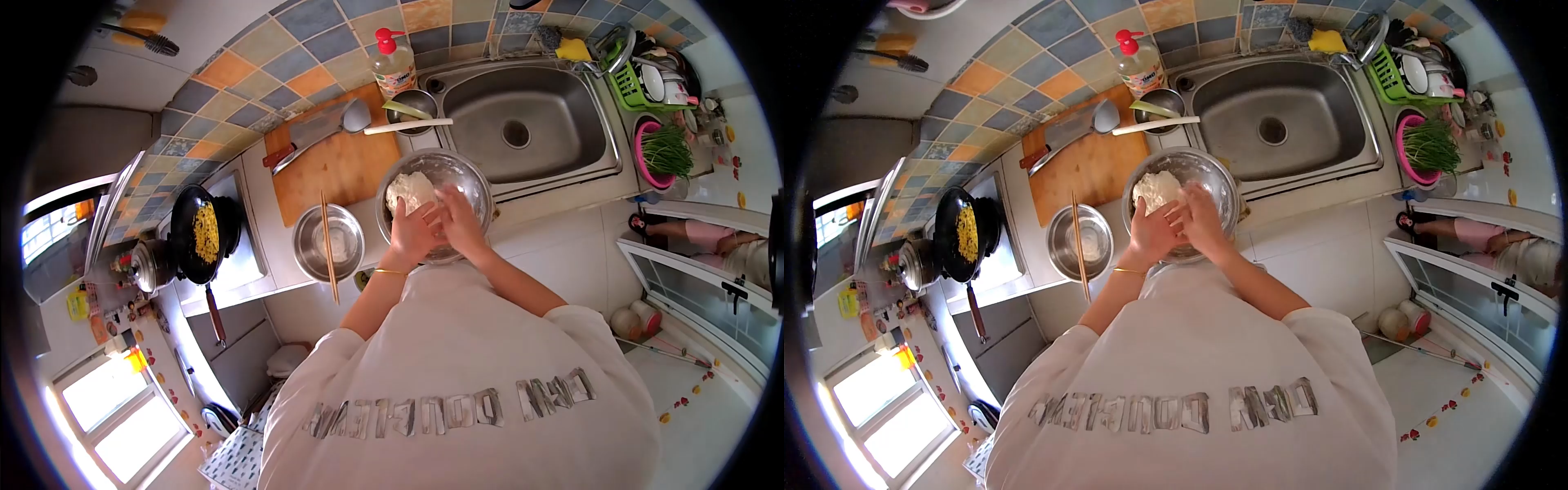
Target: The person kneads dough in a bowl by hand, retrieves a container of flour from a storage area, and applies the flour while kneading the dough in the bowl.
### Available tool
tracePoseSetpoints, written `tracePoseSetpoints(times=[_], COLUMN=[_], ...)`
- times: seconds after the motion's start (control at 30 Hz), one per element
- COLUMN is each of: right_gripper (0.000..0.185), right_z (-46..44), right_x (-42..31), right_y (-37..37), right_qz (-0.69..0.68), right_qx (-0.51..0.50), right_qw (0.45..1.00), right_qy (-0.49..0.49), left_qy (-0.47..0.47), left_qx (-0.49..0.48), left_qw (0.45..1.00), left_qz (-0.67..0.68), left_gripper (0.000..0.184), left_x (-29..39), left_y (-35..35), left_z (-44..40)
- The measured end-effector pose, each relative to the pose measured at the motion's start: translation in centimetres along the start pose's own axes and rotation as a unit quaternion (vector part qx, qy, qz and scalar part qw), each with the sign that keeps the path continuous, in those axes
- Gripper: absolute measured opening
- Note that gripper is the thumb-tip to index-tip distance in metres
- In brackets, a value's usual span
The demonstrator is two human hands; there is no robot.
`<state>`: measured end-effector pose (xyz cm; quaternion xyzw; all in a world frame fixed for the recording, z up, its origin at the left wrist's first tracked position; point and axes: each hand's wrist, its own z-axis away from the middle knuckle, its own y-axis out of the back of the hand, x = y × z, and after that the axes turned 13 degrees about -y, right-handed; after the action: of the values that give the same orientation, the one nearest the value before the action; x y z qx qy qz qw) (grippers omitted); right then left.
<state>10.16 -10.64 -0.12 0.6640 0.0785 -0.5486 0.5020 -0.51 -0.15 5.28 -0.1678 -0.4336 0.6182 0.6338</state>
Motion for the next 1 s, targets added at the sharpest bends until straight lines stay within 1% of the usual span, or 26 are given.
tracePoseSetpoints(times=[0.07, 0.13, 0.17, 0.2, 0.23, 0.3, 0.33, 0.37, 0.4, 0.43, 0.53, 0.6, 0.63, 0.67, 0.7, 0.73, 0.8, 0.83, 0.87, 0.93, 0.97, 1.0], right_gripper=[0.040, 0.039, 0.038, 0.041, 0.040, 0.039, 0.037, 0.037, 0.037, 0.037, 0.036, 0.036, 0.036, 0.036, 0.036, 0.036, 0.038, 0.039, 0.041, 0.044, 0.043, 0.041], right_z=[1.0, 1.0, 1.0, -0.4, -1.2, -2.0, -1.7, -1.1, -0.3, 0.3, 1.4, -0.3, -1.4, -2.3, -2.9, -3.2, -3.8, -4.1, -4.3, -5.1, -5.9, -7.0], right_x=[-4.6, -5.8, -6.0, -3.7, -2.3, -0.8, -0.7, -0.8, -2.6, -3.8, -4.3, -2.1, -0.9, 0.6, 2.7, 3.2, 3.6, 3.6, 3.4, 3.5, 4.1, 5.9], right_y=[0.6, 1.0, 1.1, 1.1, 1.3, 1.4, 0.8, 0.1, -0.3, -0.8, -2.6, -0.9, 0.2, 0.3, -0.5, -0.8, -1.3, -1.5, -1.9, -3.1, -3.8, -4.8], right_qz=[-0.107, -0.089, -0.079, 0.041, 0.095, 0.202, 0.142, 0.060, -0.022, -0.104, -0.080, 0.066, 0.140, 0.087, 0.034, -0.019, -0.137, -0.194, -0.223, -0.279, -0.285, -0.291], right_qx=[-0.050, -0.060, -0.064, -0.061, -0.062, -0.065, 0.007, 0.001, -0.006, -0.015, 0.033, 0.044, 0.050, 0.044, 0.037, 0.029, -0.032, -0.062, -0.062, -0.062, -0.091, -0.119], right_qw=[0.993, 0.993, 0.993, 0.990, 0.992, 0.975, 0.989, 0.998, 0.999, 0.994, 0.993, 0.992, 0.984, 0.995, 0.997, 0.991, 0.969, 0.948, 0.935, 0.903, 0.892, 0.880], right_qy=[0.005, 0.047, 0.068, 0.123, 0.061, -0.065, -0.032, -0.029, -0.027, -0.025, 0.082, 0.094, 0.101, 0.026, -0.050, -0.126, -0.205, -0.243, -0.269, -0.320, -0.338, -0.355], left_qy=[-0.017, -0.038, -0.039, -0.041, -0.042, -0.037, -0.036, -0.042, -0.047, -0.052, -0.067, -0.048, -0.040, -0.045, -0.079, -0.113, -0.174, -0.200, -0.224, -0.275, -0.299, -0.306], left_qx=[0.017, 0.040, 0.038, 0.035, 0.034, 0.063, 0.075, 0.089, 0.104, 0.119, 0.072, 0.061, 0.054, 0.019, 0.017, 0.015, 0.014, 0.014, 0.016, 0.036, 0.046, 0.097], left_qw=[1.000, 0.997, 0.998, 0.999, 0.998, 0.995, 0.993, 0.993, 0.993, 0.991, 0.995, 0.994, 0.992, 0.987, 0.970, 0.948, 0.887, 0.850, 0.809, 0.722, 0.673, 0.650], left_qz=[0.016, 0.052, 0.028, 0.003, -0.021, -0.066, -0.088, -0.065, -0.042, -0.018, -0.006, -0.071, -0.103, -0.155, -0.227, -0.298, -0.428, -0.487, -0.544, -0.634, -0.675, -0.689], left_gripper=[0.086, 0.081, 0.079, 0.076, 0.074, 0.071, 0.070, 0.068, 0.066, 0.064, 0.059, 0.055, 0.053, 0.048, 0.048, 0.048, 0.050, 0.051, 0.052, 0.053, 0.053, 0.053], left_x=[-0.5, -1.2, -1.3, -1.3, -1.2, -0.4, 0.0, -0.2, -1.0, -1.1, -1.3, -0.4, 0.2, 0.2, -0.1, -0.4, -0.9, -1.1, -1.5, -0.9, -0.5, -0.4], left_y=[0.5, -0.9, -1.3, -1.5, -1.7, -3.5, -4.1, -3.0, -0.8, -0.4, -1.1, -3.0, -3.5, -1.8, -0.7, 0.4, 3.2, 4.7, 6.2, 5.7, 5.2, 4.7], left_z=[-0.4, -0.3, -0.4, -0.5, -0.4, 1.7, 2.2, 1.6, 0.5, 0.2, 0.4, 2.6, 3.4, 3.5, 3.4, 3.4, 2.7, 2.3, 2.1, 3.3, 4.0, 4.5])
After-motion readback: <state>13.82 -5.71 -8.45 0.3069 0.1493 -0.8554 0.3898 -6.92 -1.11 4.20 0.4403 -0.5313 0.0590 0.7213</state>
